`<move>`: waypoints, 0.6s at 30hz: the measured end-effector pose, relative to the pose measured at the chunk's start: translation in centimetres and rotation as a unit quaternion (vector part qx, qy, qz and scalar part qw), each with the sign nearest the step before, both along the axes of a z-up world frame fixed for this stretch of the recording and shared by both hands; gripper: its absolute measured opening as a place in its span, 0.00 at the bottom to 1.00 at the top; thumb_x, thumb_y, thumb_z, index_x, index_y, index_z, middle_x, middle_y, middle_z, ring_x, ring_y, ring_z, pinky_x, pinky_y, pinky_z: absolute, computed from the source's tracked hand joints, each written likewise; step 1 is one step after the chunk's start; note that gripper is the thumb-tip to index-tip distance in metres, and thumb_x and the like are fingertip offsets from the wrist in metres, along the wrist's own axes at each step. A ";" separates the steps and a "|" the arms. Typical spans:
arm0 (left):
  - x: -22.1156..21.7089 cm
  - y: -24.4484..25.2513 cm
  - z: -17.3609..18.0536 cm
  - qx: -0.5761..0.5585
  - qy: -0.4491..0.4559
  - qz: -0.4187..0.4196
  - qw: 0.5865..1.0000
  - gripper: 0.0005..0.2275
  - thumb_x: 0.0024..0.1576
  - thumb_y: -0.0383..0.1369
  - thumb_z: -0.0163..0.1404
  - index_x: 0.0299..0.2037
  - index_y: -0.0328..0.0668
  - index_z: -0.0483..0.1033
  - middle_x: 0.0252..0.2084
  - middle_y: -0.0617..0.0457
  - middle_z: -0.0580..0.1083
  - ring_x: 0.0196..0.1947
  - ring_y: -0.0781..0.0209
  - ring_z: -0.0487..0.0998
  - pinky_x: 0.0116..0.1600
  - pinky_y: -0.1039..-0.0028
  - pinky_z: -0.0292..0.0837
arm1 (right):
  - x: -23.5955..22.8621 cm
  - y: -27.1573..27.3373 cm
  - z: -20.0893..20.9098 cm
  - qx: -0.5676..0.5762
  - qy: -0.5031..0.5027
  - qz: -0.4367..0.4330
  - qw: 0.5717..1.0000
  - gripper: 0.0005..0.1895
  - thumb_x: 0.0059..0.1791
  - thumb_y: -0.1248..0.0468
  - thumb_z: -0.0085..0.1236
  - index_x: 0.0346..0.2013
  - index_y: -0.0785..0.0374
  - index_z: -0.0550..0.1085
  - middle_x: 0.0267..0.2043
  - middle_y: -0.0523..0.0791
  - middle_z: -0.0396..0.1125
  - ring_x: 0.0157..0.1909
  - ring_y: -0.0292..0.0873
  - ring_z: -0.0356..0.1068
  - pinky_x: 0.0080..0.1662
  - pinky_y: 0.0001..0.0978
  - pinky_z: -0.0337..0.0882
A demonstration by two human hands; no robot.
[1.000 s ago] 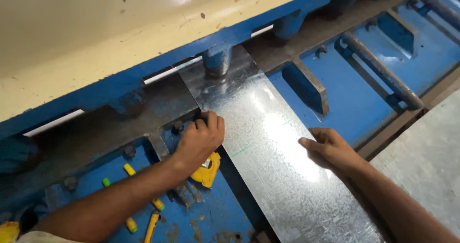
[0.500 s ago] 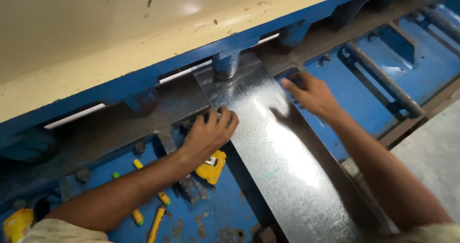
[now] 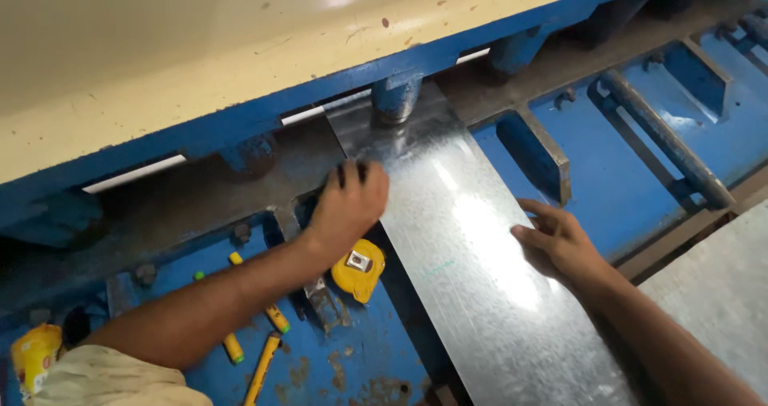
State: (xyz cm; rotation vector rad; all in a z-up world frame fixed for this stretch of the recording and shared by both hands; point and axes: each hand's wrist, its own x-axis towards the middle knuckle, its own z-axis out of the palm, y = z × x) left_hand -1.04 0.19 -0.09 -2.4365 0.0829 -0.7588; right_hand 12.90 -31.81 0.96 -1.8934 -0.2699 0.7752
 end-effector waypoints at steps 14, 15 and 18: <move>0.2 -0.3 0.2 -0.050 0.066 0.002 0.997 0.11 0.56 0.30 0.51 0.48 0.38 0.72 0.46 0.44 0.71 0.44 0.43 0.80 0.47 0.63 0.79 | -1.9 -3.6 1.5 -0.028 0.106 0.002 0.994 0.46 0.37 0.66 0.58 0.71 0.54 0.58 0.38 0.56 0.70 0.34 0.47 0.70 0.34 0.37 0.71; 0.0 -0.5 0.2 -0.050 0.063 -0.002 0.997 0.12 0.55 0.30 0.51 0.48 0.39 0.72 0.47 0.44 0.71 0.45 0.43 0.80 0.48 0.64 0.79 | -1.9 -4.1 1.7 -0.036 0.109 -0.011 0.993 0.45 0.38 0.67 0.57 0.71 0.55 0.59 0.33 0.53 0.69 0.29 0.44 0.68 0.30 0.35 0.68; 0.5 -0.2 0.5 -0.047 0.043 -0.014 0.998 0.11 0.55 0.30 0.50 0.48 0.39 0.73 0.48 0.44 0.71 0.46 0.42 0.80 0.50 0.64 0.79 | -1.0 -4.0 0.6 0.016 0.089 0.054 0.994 0.42 0.41 0.68 0.56 0.70 0.62 0.56 0.23 0.45 0.65 0.19 0.38 0.63 0.21 0.30 0.64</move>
